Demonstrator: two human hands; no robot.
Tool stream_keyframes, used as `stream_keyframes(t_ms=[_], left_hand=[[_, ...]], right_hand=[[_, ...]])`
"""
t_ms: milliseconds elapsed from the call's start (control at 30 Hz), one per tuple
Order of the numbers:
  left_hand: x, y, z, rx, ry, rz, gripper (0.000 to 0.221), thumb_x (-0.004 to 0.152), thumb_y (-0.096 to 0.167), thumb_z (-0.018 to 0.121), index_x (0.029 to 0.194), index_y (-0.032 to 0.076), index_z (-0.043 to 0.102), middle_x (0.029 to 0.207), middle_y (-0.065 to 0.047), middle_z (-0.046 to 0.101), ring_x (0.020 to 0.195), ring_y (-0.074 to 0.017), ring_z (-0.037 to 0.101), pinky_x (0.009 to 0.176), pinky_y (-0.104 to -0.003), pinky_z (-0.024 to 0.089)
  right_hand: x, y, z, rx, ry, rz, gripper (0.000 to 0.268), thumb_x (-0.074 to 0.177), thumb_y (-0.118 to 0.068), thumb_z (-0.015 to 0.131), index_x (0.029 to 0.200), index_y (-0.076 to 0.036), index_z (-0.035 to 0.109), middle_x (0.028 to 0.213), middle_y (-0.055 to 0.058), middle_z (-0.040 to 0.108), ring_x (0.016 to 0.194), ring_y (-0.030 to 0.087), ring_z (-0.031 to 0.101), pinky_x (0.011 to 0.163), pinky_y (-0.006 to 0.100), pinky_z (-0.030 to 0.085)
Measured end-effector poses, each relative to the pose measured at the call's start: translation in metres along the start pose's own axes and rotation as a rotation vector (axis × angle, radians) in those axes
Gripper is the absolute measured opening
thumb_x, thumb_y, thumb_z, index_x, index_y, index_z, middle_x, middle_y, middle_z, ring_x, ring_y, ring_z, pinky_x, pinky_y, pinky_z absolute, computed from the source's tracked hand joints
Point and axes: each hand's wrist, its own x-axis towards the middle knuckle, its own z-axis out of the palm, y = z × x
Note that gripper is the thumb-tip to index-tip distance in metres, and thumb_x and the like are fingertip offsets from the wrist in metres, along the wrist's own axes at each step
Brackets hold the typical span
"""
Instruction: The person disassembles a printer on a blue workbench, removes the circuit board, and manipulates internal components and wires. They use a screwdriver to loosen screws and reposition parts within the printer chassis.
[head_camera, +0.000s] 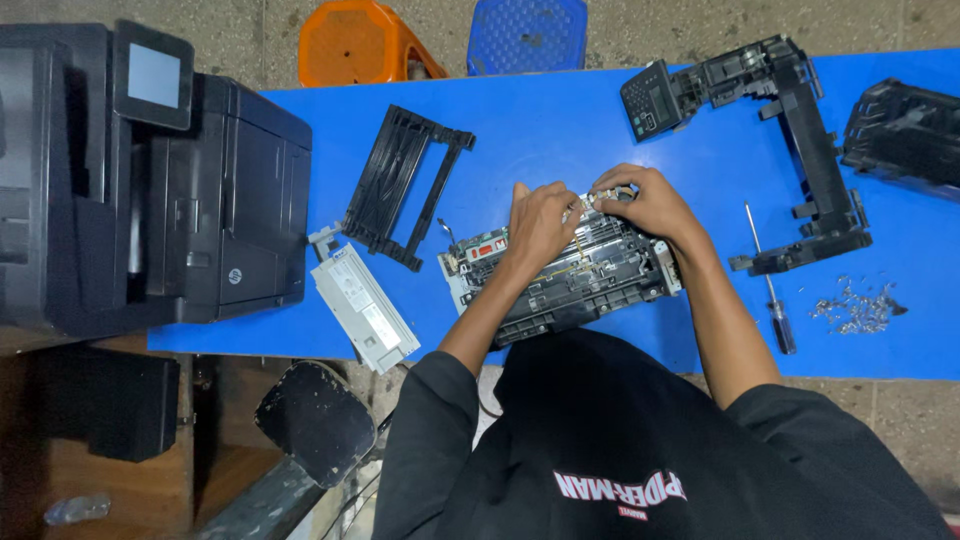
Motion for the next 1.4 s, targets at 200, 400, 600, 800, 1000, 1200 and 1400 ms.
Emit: stream_keyframes(t_ms=[200, 400, 600, 800, 1000, 1200, 1400], left_hand=[[0.003, -0.003, 0.003, -0.052, -0.028, -0.157, 0.013, 0.083, 0.018, 0.072, 0.078, 0.009, 0.079, 0.078, -0.008, 0.07, 0.073, -0.0276, 0.065, 0.078, -0.043, 0.035], [0.001, 0.0, 0.008, -0.019, 0.075, -0.148, 0.011, 0.081, 0.016, 0.071, 0.079, 0.008, 0.079, 0.08, -0.008, 0.072, 0.072, -0.0289, 0.066, 0.077, -0.045, 0.033], [0.004, 0.001, 0.012, 0.0, 0.03, -0.26, 0.011, 0.081, 0.018, 0.073, 0.081, 0.009, 0.08, 0.083, -0.009, 0.074, 0.075, -0.0301, 0.068, 0.078, -0.044, 0.035], [0.011, -0.007, 0.003, -0.052, -0.057, -0.261, 0.011, 0.081, 0.018, 0.073, 0.083, 0.011, 0.081, 0.088, -0.01, 0.076, 0.079, -0.0294, 0.069, 0.081, -0.043, 0.037], [0.009, -0.007, -0.006, -0.029, -0.032, -0.163, 0.011, 0.082, 0.018, 0.073, 0.082, 0.01, 0.08, 0.086, -0.009, 0.074, 0.077, -0.029, 0.068, 0.081, -0.044, 0.036], [-0.002, 0.006, -0.001, 0.035, 0.023, -0.158, 0.011, 0.083, 0.015, 0.07, 0.082, 0.007, 0.078, 0.086, -0.01, 0.074, 0.077, -0.0293, 0.067, 0.079, -0.045, 0.035], [-0.012, 0.016, 0.0, 0.033, 0.042, -0.176, 0.014, 0.085, 0.015, 0.068, 0.086, 0.005, 0.078, 0.083, -0.012, 0.074, 0.075, -0.0291, 0.066, 0.079, -0.045, 0.032]], right_hand=[[0.005, 0.005, 0.003, -0.044, 0.029, -0.046, 0.022, 0.076, -0.011, 0.082, 0.094, 0.0, 0.076, 0.1, 0.013, 0.075, 0.096, 0.026, 0.071, 0.09, 0.036, 0.053], [0.005, 0.005, 0.007, -0.194, 0.068, 0.003, 0.026, 0.073, -0.015, 0.083, 0.095, -0.001, 0.076, 0.098, 0.016, 0.074, 0.092, 0.029, 0.071, 0.085, 0.037, 0.054], [0.003, 0.004, 0.006, -0.171, 0.063, -0.028, 0.027, 0.076, -0.016, 0.082, 0.097, -0.001, 0.075, 0.098, 0.016, 0.074, 0.092, 0.029, 0.071, 0.085, 0.038, 0.054], [0.006, 0.003, 0.005, -0.184, 0.082, -0.016, 0.026, 0.074, -0.017, 0.082, 0.094, -0.001, 0.077, 0.097, 0.017, 0.074, 0.092, 0.03, 0.071, 0.086, 0.038, 0.054], [0.007, 0.005, 0.009, -0.172, 0.079, 0.048, 0.029, 0.072, -0.02, 0.085, 0.093, -0.001, 0.075, 0.097, 0.016, 0.073, 0.091, 0.03, 0.07, 0.084, 0.038, 0.053], [0.008, 0.013, 0.01, -0.204, 0.083, -0.003, 0.03, 0.073, -0.023, 0.088, 0.091, -0.002, 0.076, 0.096, 0.017, 0.073, 0.093, 0.031, 0.069, 0.086, 0.038, 0.052], [0.01, 0.013, 0.006, -0.154, 0.055, 0.012, 0.03, 0.075, -0.022, 0.088, 0.093, -0.003, 0.076, 0.097, 0.015, 0.073, 0.092, 0.028, 0.069, 0.085, 0.037, 0.052]])
